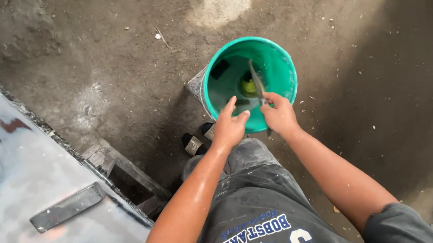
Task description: The person sands a white car door using a sanding block and a yellow cloth. They repeatedly dip the sanding block into a green bucket of water and wipe the surface around the door handle area.
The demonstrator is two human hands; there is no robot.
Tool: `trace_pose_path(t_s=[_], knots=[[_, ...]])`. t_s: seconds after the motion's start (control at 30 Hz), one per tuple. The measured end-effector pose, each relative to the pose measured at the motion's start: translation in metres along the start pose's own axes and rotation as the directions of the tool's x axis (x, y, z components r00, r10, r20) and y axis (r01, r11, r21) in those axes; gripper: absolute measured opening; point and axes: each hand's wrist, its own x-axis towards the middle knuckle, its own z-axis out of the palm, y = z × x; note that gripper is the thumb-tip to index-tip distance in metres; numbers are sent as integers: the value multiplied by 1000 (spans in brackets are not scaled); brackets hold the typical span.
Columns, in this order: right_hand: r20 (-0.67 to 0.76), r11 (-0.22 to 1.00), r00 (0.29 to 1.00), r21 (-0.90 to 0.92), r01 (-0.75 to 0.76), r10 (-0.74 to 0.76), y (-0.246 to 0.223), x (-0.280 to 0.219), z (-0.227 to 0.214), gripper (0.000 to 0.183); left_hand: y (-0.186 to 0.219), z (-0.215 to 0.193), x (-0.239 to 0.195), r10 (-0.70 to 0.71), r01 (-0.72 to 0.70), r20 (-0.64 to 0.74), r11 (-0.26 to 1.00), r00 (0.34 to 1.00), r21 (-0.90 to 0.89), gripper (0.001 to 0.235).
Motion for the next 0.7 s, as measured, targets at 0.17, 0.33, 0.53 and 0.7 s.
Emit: trace_pose_path(t_s=[0.17, 0.33, 0.53, 0.7], knots=[[313, 790, 949, 573, -219, 37, -13, -9, -10, 40, -13, -2, -7, -47, 47, 17, 999, 999, 2, 84], [622, 540, 783, 655, -529, 12, -20, -7, -36, 43, 33, -29, -19, 244, -243, 4, 970, 970, -29, 102], [687, 581, 727, 595, -556, -8, -29, 3, -51, 43, 54, -37, -14, 23, 1, 168, 990, 986, -143, 120], [715, 666, 684, 582, -467, -146, -35, 6, -57, 40, 65, -42, -17, 329, -334, 63, 931, 942, 147, 110]])
